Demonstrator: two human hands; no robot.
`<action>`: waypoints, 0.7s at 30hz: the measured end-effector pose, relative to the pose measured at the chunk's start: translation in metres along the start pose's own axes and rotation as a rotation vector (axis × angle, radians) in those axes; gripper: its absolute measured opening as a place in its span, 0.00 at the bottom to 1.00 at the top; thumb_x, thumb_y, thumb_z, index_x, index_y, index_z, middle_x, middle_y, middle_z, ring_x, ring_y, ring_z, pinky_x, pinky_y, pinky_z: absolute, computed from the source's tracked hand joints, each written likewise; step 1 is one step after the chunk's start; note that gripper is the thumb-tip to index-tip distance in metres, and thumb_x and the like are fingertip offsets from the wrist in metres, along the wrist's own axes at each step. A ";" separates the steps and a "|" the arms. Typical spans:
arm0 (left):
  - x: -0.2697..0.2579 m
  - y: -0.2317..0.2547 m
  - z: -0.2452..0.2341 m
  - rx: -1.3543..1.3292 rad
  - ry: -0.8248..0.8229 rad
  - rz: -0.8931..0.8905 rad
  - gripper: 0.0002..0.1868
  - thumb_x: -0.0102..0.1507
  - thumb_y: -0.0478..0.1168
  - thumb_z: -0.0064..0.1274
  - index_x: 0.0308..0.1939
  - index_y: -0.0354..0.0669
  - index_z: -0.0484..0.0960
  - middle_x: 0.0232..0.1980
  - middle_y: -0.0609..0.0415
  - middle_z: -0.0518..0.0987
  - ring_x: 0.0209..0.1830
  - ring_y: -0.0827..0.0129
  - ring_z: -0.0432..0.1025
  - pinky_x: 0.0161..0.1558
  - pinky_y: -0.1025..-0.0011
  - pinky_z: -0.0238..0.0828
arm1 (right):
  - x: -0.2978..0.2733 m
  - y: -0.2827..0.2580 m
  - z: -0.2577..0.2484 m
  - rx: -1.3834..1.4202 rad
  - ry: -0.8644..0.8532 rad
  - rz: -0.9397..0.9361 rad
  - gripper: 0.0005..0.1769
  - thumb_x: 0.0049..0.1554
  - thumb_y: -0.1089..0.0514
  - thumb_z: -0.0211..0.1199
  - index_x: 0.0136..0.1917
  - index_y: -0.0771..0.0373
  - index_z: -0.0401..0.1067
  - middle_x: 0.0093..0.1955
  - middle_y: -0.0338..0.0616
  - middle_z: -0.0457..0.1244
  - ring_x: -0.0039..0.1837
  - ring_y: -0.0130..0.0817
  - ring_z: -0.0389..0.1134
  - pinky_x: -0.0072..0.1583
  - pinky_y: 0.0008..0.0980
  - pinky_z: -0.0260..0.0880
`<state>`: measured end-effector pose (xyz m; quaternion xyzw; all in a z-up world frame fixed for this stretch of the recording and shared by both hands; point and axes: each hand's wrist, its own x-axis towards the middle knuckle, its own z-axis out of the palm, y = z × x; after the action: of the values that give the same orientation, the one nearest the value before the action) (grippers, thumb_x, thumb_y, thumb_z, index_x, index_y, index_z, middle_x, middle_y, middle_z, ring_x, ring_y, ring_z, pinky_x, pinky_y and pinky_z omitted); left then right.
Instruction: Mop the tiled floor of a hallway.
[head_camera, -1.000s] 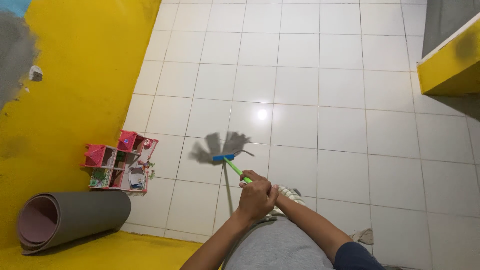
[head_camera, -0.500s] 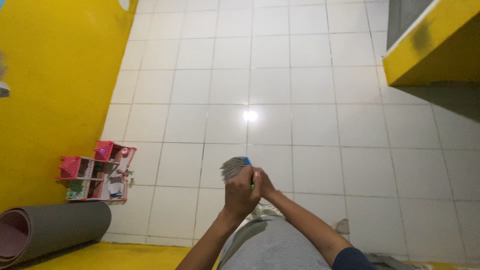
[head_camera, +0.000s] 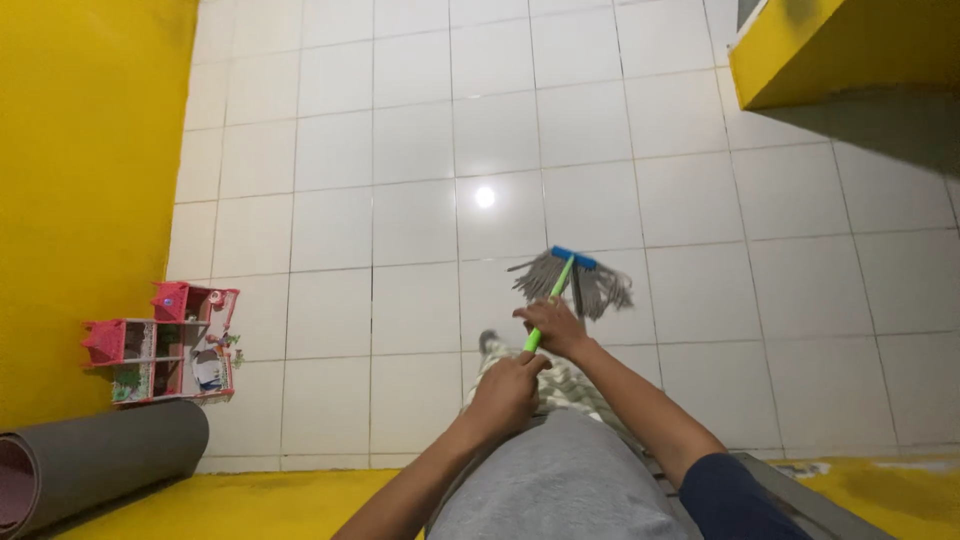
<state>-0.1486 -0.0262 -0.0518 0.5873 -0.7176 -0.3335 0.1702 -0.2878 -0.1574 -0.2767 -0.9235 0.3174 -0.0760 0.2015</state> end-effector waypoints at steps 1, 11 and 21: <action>0.009 -0.003 0.013 -0.003 -0.009 -0.007 0.16 0.59 0.29 0.46 0.50 0.37 0.81 0.47 0.44 0.81 0.37 0.48 0.76 0.43 0.51 0.72 | -0.005 0.007 0.002 0.009 -0.007 0.004 0.20 0.57 0.53 0.62 0.63 0.50 0.71 0.52 0.40 0.68 0.65 0.44 0.65 0.68 0.55 0.55; 0.131 0.013 0.034 -0.087 0.123 -0.105 0.08 0.62 0.37 0.52 0.39 0.34 0.82 0.38 0.41 0.81 0.36 0.46 0.76 0.41 0.50 0.73 | 0.015 0.079 -0.054 0.387 0.021 0.657 0.32 0.53 0.52 0.63 0.71 0.49 0.65 0.59 0.51 0.65 0.57 0.47 0.70 0.54 0.44 0.73; 0.264 0.037 0.005 -0.050 -0.053 0.023 0.21 0.64 0.44 0.53 0.51 0.27 0.78 0.49 0.27 0.77 0.30 0.41 0.77 0.33 0.51 0.78 | 0.073 0.152 -0.141 0.566 -0.096 0.702 0.19 0.61 0.41 0.63 0.55 0.57 0.71 0.49 0.49 0.66 0.53 0.46 0.71 0.54 0.44 0.72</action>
<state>-0.2451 -0.2744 -0.0694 0.5654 -0.7201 -0.3647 0.1698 -0.3525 -0.3568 -0.2120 -0.6709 0.5686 -0.0441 0.4740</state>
